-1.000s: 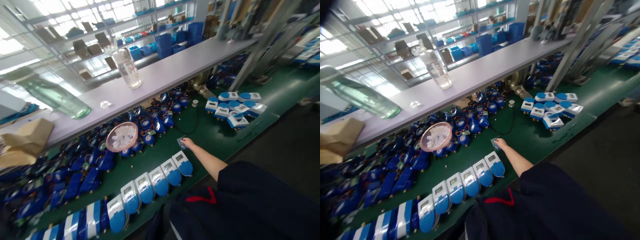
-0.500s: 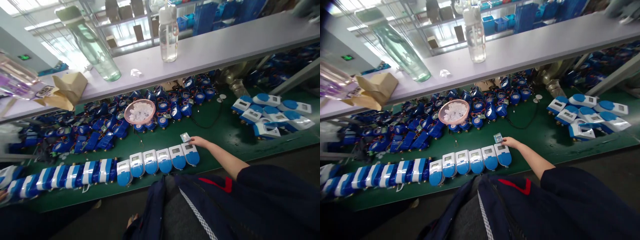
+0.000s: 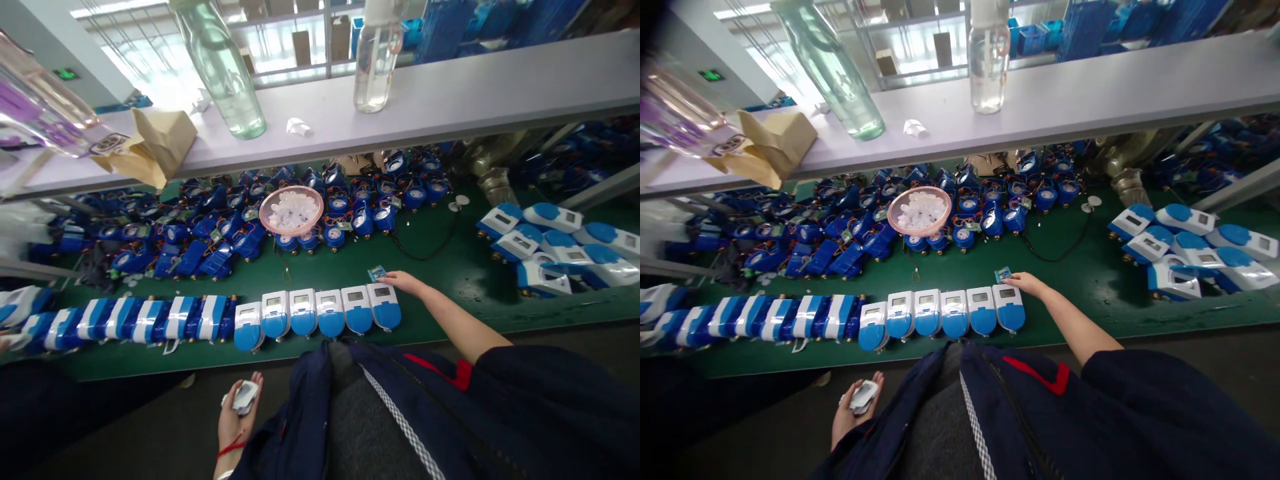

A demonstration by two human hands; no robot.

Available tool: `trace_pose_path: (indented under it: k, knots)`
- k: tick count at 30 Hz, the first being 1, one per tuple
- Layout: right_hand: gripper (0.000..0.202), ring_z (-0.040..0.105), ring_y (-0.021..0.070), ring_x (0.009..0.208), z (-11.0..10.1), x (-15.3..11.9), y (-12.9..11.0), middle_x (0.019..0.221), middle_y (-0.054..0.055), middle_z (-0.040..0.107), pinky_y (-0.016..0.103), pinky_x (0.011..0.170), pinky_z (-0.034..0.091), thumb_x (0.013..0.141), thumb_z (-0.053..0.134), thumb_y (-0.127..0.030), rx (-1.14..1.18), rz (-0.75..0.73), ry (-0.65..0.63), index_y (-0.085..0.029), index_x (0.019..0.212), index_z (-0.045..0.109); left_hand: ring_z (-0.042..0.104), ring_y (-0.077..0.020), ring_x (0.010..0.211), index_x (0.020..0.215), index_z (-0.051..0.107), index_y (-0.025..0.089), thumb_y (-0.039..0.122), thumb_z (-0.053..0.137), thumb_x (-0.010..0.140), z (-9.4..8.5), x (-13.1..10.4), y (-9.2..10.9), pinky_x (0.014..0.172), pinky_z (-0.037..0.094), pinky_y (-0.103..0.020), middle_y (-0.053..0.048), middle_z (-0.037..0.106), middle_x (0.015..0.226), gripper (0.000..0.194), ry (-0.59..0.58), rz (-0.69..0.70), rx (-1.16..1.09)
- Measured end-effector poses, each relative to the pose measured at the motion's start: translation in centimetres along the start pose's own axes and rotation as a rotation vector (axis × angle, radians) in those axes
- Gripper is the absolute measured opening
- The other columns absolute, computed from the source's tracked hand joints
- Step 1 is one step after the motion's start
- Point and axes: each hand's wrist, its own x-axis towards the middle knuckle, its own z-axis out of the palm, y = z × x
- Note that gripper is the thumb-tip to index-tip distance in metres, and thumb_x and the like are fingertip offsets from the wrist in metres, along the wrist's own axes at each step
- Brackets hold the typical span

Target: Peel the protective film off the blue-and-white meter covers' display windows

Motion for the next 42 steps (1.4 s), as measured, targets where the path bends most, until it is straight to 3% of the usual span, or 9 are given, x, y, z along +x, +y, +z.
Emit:
trace_pose_path:
  k: [3,6,11,13,17,21,26,32,42]
  knots:
    - [0.040,0.064,0.0229,0.089,0.1,0.6,-1.2,0.098,0.011,0.071,0.033,0.087,0.045,0.082,0.056,-0.042,0.013,-0.011,0.126,-0.011,0.104,0.070,0.052,-0.0177,0.119,0.076,0.065,0.036,0.045,0.061,0.078,1.3,0.1,0.7,0.099,0.045,-0.038,0.021,0.068,0.096,0.010,0.011,0.040,-0.064]
    - [0.042,0.063,0.0231,0.097,0.3,1.8,-2.9,0.105,0.013,0.069,0.032,0.089,0.045,0.086,0.049,-0.040,-0.016,0.005,0.252,-0.012,0.113,0.065,0.053,-0.0221,0.117,0.087,0.065,0.036,0.047,0.052,0.085,4.5,-0.8,1.2,0.095,0.045,-0.045,0.015,0.067,0.105,0.018,-0.036,0.080,-0.091]
    - [0.053,0.054,0.0302,0.114,3.4,2.5,-7.1,0.123,0.024,0.057,0.038,0.097,0.039,0.082,0.053,-0.035,-0.313,0.055,0.553,-0.003,0.124,0.054,0.055,-0.0261,0.115,0.113,0.056,0.032,0.039,0.051,0.088,9.4,-1.6,1.2,0.082,0.051,-0.034,0.003,0.057,0.126,0.027,-0.198,0.080,-0.127]
    - [0.048,0.057,0.0262,0.109,6.5,1.1,-9.5,0.119,0.018,0.061,0.036,0.096,0.041,0.085,0.049,-0.035,-0.288,-0.107,0.435,-0.009,0.123,0.056,0.055,-0.0273,0.114,0.119,0.051,0.027,0.035,0.058,0.084,10.8,-1.4,0.9,0.073,0.053,-0.029,-0.005,0.052,0.132,0.037,-0.255,0.070,-0.134]
    - [0.036,0.058,0.0214,0.108,14.2,-4.0,-15.1,0.117,0.006,0.064,0.034,0.095,0.044,0.088,0.045,-0.036,-0.218,-0.492,-0.128,-0.021,0.115,0.063,0.054,-0.0280,0.114,0.118,0.048,0.020,0.029,0.069,0.076,12.6,-0.9,0.1,0.082,0.052,-0.034,-0.012,0.052,0.129,0.048,-0.355,0.023,-0.161]
    - [0.038,0.052,0.0223,0.118,19.7,-8.0,-18.9,0.125,0.007,0.059,0.039,0.103,0.039,0.089,0.043,-0.029,-0.209,-0.695,-0.229,-0.021,0.123,0.058,0.052,-0.0271,0.117,0.118,0.049,0.019,0.024,0.069,0.075,12.9,-1.3,0.5,0.099,0.043,-0.043,-0.011,0.054,0.126,0.048,-0.461,0.015,-0.228]
    - [0.039,0.053,0.0213,0.117,23.2,-9.5,-20.6,0.125,0.004,0.059,0.040,0.101,0.041,0.089,0.040,-0.023,-0.223,-0.748,-0.244,-0.025,0.124,0.057,0.051,-0.0271,0.117,0.120,0.050,0.019,0.023,0.064,0.076,10.7,-1.8,1.9,0.102,0.040,-0.047,-0.010,0.056,0.123,0.046,-0.457,0.036,-0.276]
    - [0.039,0.053,0.0227,0.118,29.1,-9.5,-22.4,0.126,0.006,0.059,0.042,0.101,0.042,0.090,0.040,-0.025,-0.259,-0.721,-0.130,-0.023,0.124,0.057,0.056,-0.0281,0.110,0.122,0.050,0.018,0.026,0.069,0.073,5.9,-2.2,4.9,0.093,0.046,-0.045,-0.012,0.057,0.121,0.054,-0.406,0.115,-0.197]
    - [0.054,0.042,0.0221,0.129,46.2,-12.5,-29.2,0.139,0.010,0.046,0.047,0.107,0.037,0.086,0.033,-0.009,-0.366,-0.979,-0.096,-0.020,0.139,0.041,0.062,-0.0243,0.093,0.110,0.054,0.019,0.025,0.072,0.068,-8.8,-3.0,13.8,0.082,0.051,-0.040,-0.009,0.061,0.108,0.046,-0.234,0.200,-0.198]
